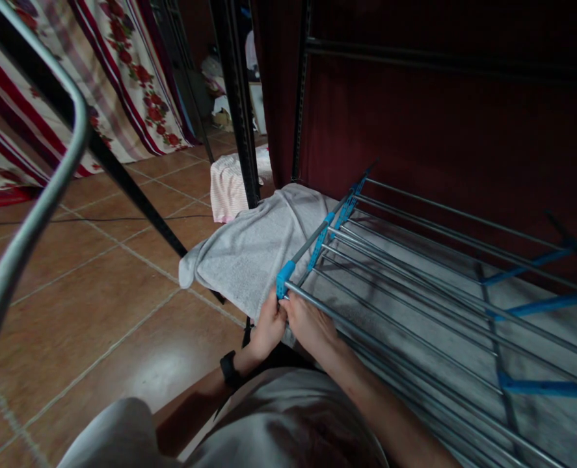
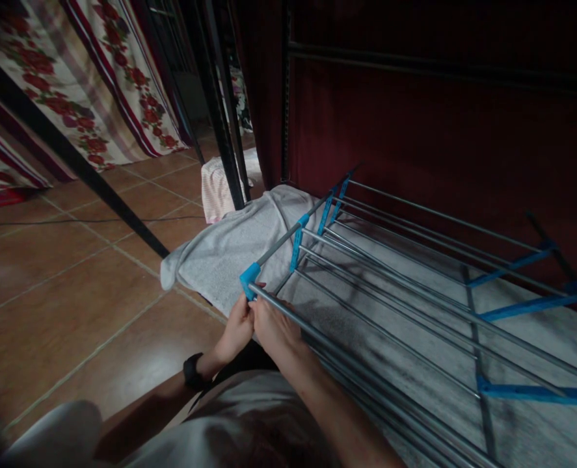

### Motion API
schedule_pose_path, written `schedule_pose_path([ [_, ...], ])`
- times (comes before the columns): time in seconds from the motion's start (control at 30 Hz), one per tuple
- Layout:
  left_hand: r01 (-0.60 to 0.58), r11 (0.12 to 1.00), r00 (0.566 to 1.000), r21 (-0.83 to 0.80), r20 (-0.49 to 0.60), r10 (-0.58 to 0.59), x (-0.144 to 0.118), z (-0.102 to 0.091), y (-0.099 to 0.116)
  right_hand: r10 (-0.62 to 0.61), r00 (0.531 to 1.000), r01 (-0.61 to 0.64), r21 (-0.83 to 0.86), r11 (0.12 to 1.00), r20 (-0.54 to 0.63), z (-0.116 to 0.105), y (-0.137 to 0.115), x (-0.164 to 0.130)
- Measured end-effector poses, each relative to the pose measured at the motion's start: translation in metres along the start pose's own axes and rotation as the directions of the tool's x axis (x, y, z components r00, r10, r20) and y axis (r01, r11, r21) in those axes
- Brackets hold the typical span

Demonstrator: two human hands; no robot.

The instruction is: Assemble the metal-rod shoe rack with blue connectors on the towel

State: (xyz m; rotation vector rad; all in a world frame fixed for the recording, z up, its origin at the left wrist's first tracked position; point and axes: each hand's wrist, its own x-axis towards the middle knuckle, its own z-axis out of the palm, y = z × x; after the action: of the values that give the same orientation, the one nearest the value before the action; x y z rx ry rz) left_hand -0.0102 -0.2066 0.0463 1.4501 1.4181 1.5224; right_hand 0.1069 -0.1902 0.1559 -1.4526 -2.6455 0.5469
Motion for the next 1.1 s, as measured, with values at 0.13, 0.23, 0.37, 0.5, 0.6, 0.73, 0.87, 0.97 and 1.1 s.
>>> schedule_pose_path([
  [0.13,0.009,1.0,1.0,-0.021,-0.003,-0.009,0.0,0.001,0.0,-0.048,0.999,0.048,0.012,0.999,-0.004,0.0,0.002,0.001],
  [0.23,0.02,0.999,1.0,-0.035,0.001,-0.02,-0.001,0.002,0.002,-0.02,1.0,0.02,0.021,1.0,0.016,-0.003,0.001,0.001],
  [0.37,0.033,0.999,0.999,-0.021,-0.003,-0.033,-0.002,0.002,0.003,-0.006,0.999,0.003,0.055,0.998,0.053,-0.01,-0.001,0.002],
  [0.5,0.024,1.0,1.0,0.006,0.016,-0.024,-0.002,0.001,-0.001,0.013,0.998,-0.02,0.096,0.995,0.066,-0.012,-0.002,0.002],
  [0.6,0.037,0.999,0.997,-0.028,0.072,-0.034,0.001,-0.006,-0.004,-0.011,1.0,0.011,0.026,1.0,0.012,-0.007,0.001,-0.006],
  [0.73,0.12,0.972,0.979,-0.203,0.189,-0.081,0.003,-0.023,0.001,0.003,0.997,-0.014,-0.139,0.99,-0.08,-0.004,0.021,-0.038],
  [0.87,0.31,0.848,0.937,-0.43,0.289,-0.196,0.007,-0.036,0.011,0.106,0.991,-0.123,-0.229,0.966,-0.084,0.0,0.051,-0.084],
  [0.97,0.353,0.752,0.933,-0.556,0.268,-0.239,0.013,-0.031,0.008,0.129,0.985,-0.154,-0.252,0.955,-0.113,0.004,0.066,-0.107],
  [1.1,0.351,0.754,0.936,-0.555,0.189,-0.297,0.016,-0.012,-0.005,0.15,0.982,-0.176,-0.261,0.949,-0.115,0.007,0.068,-0.111],
])
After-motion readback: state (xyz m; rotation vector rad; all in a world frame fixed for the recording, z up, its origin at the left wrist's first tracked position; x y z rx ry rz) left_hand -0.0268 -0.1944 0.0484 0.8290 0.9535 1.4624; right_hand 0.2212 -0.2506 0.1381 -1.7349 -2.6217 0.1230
